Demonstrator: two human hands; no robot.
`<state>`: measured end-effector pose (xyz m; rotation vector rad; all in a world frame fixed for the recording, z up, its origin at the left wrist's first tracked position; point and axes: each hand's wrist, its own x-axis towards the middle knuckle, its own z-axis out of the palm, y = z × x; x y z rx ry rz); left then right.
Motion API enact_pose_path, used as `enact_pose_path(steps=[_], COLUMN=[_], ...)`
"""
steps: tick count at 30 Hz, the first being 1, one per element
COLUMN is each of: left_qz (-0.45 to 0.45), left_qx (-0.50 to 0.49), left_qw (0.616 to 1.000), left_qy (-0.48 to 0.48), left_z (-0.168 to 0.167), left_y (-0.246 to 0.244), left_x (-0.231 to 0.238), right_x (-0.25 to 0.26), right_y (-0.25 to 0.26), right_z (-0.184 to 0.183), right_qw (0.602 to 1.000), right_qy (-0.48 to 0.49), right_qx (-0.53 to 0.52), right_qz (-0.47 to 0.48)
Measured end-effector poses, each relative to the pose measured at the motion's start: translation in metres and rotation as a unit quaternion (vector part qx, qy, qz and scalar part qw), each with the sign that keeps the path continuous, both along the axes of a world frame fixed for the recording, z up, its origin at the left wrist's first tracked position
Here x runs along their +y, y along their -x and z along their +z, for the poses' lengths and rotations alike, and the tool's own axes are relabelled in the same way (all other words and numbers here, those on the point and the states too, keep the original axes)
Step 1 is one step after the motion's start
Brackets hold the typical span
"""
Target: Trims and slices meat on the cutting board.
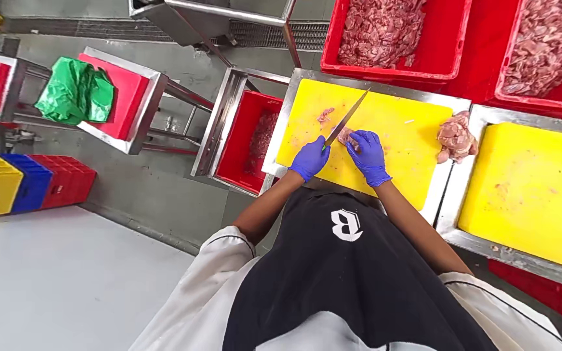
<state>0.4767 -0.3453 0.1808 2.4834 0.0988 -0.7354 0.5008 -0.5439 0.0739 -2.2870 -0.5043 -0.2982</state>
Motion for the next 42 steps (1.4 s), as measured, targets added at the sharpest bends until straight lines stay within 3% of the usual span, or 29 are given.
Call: enact_pose_path(steps=[9, 16, 21, 24, 31, 37, 42], left_qz=[-0.006, -0.009, -0.017, -0.045, -0.012, -0.017, -0.027], left_qx=[0.068, 0.200, 0.122, 0.104, 0.049, 0.090, 0.185], left_qw=[0.997, 0.973, 0.989, 0.991, 0.999, 0.995, 0.977], left_qy=[-0.033, -0.112, -0.079, -0.064, -0.019, -0.034, -0.100], left_z=[0.001, 0.054, 0.009, 0.003, 0.026, 0.005, 0.051], left_y=[0.000, 0.052, -0.009, -0.036, -0.006, -0.006, 0.030], left_x=[-0.012, 0.009, -0.024, -0.029, -0.030, -0.047, -0.026], right_x=[0.008, 0.004, 0.007, 0.002, -0.016, -0.006, -0.003], right_y=[-0.005, -0.009, -0.007, -0.002, 0.008, -0.001, -0.002], right_z=[0.001, 0.003, -0.004, -0.002, 0.007, -0.001, -0.001], right_qw=[0.999, 0.999, 0.999, 0.999, 0.995, 0.997, 0.996], right_qy=[0.018, 0.007, -0.025, -0.034, -0.091, -0.072, -0.075], right_qx=[-0.026, -0.021, -0.010, 0.019, 0.048, 0.005, 0.011], right_qz=[0.001, 0.034, 0.024, 0.009, 0.006, -0.019, -0.038])
